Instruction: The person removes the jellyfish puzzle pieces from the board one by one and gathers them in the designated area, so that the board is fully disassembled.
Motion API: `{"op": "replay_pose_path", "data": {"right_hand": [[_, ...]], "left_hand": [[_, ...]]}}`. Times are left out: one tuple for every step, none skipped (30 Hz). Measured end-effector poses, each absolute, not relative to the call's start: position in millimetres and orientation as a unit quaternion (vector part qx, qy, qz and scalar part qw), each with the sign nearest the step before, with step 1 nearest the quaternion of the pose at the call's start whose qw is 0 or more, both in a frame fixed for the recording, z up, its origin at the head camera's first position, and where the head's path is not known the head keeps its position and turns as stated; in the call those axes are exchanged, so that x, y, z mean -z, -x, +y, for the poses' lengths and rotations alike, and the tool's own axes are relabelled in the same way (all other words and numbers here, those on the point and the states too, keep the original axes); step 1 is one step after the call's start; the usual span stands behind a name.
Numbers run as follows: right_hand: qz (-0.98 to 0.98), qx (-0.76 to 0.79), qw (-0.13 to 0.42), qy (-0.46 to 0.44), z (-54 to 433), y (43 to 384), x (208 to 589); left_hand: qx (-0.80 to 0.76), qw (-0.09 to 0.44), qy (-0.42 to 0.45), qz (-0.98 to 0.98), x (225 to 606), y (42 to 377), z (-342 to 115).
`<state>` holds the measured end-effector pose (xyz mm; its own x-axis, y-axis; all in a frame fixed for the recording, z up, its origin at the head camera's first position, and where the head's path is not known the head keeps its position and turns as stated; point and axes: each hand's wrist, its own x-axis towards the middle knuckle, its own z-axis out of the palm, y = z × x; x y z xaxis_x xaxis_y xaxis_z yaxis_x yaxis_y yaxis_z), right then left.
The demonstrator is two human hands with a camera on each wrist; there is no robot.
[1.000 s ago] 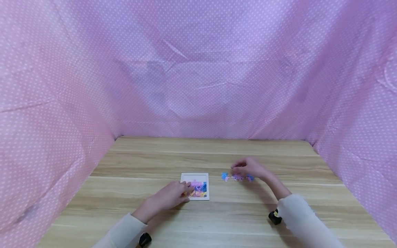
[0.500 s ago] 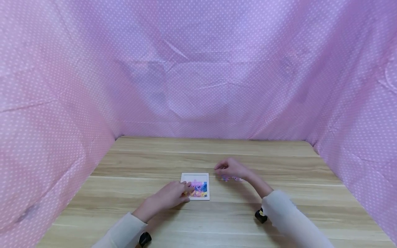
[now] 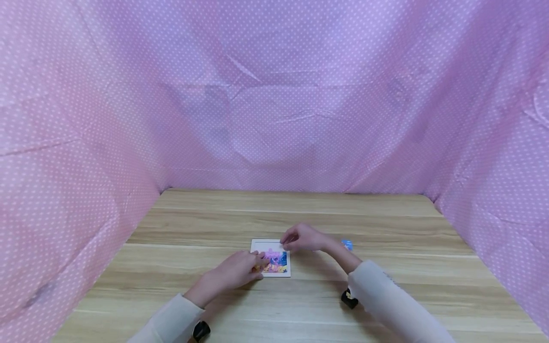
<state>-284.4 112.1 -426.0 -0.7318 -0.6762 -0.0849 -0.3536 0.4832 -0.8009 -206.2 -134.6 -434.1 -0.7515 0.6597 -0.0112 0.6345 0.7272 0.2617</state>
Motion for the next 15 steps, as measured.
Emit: {"op": "replay_pose_path", "data": {"right_hand": [[0.84, 0.397, 0.199, 0.312, 110.9, 284.4, 426.4], [0.841, 0.389, 0.2, 0.319, 109.7, 284.6, 426.8], [0.84, 0.383, 0.201, 0.327, 108.5, 284.8, 427.3], [0.84, 0.378, 0.201, 0.334, 107.5, 284.9, 427.7], [0.84, 0.374, 0.203, 0.337, 106.4, 285.1, 428.3], [0.839, 0.372, 0.204, 0.34, 105.3, 285.2, 428.8], [0.838, 0.372, 0.207, 0.342, 104.2, 285.4, 429.4], [0.835, 0.375, 0.209, 0.343, 103.1, 285.6, 430.1], [0.834, 0.376, 0.208, 0.345, 102.1, 285.8, 430.7], [0.833, 0.377, 0.208, 0.347, 101.0, 285.8, 431.3], [0.833, 0.378, 0.208, 0.347, 100.0, 285.7, 432.0], [0.832, 0.38, 0.207, 0.349, 99.0, 285.4, 432.4], [0.83, 0.381, 0.205, 0.352, 98.2, 285.0, 432.8], [0.83, 0.38, 0.204, 0.354, 97.3, 284.5, 433.3], [0.83, 0.378, 0.201, 0.356, 96.3, 283.8, 433.7]], "left_hand": [[-0.12, 0.051, -0.349, 0.928, 433.8, 206.0, -134.5], [-0.118, 0.049, -0.351, 0.928, 433.9, 205.8, -134.2], [-0.116, 0.048, -0.351, 0.928, 433.8, 205.7, -134.0], [-0.113, 0.045, -0.354, 0.927, 433.6, 205.5, -133.8], [-0.111, 0.044, -0.354, 0.928, 433.3, 205.3, -133.6], [-0.109, 0.043, -0.355, 0.928, 433.3, 205.3, -133.5], [-0.107, 0.042, -0.355, 0.928, 433.1, 205.1, -133.3], [-0.105, 0.04, -0.357, 0.927, 433.2, 205.1, -133.2], [-0.104, 0.04, -0.357, 0.928, 432.9, 205.0, -133.2], [-0.104, 0.038, -0.358, 0.927, 432.8, 204.9, -133.1], [-0.103, 0.038, -0.358, 0.927, 432.9, 204.7, -133.1], [-0.102, 0.036, -0.36, 0.927, 433.1, 204.6, -133.0], [-0.101, 0.034, -0.361, 0.926, 433.2, 204.4, -133.0], [-0.101, 0.033, -0.361, 0.927, 433.4, 204.1, -133.1], [-0.103, 0.034, -0.359, 0.927, 433.3, 203.7, -133.1]]}}
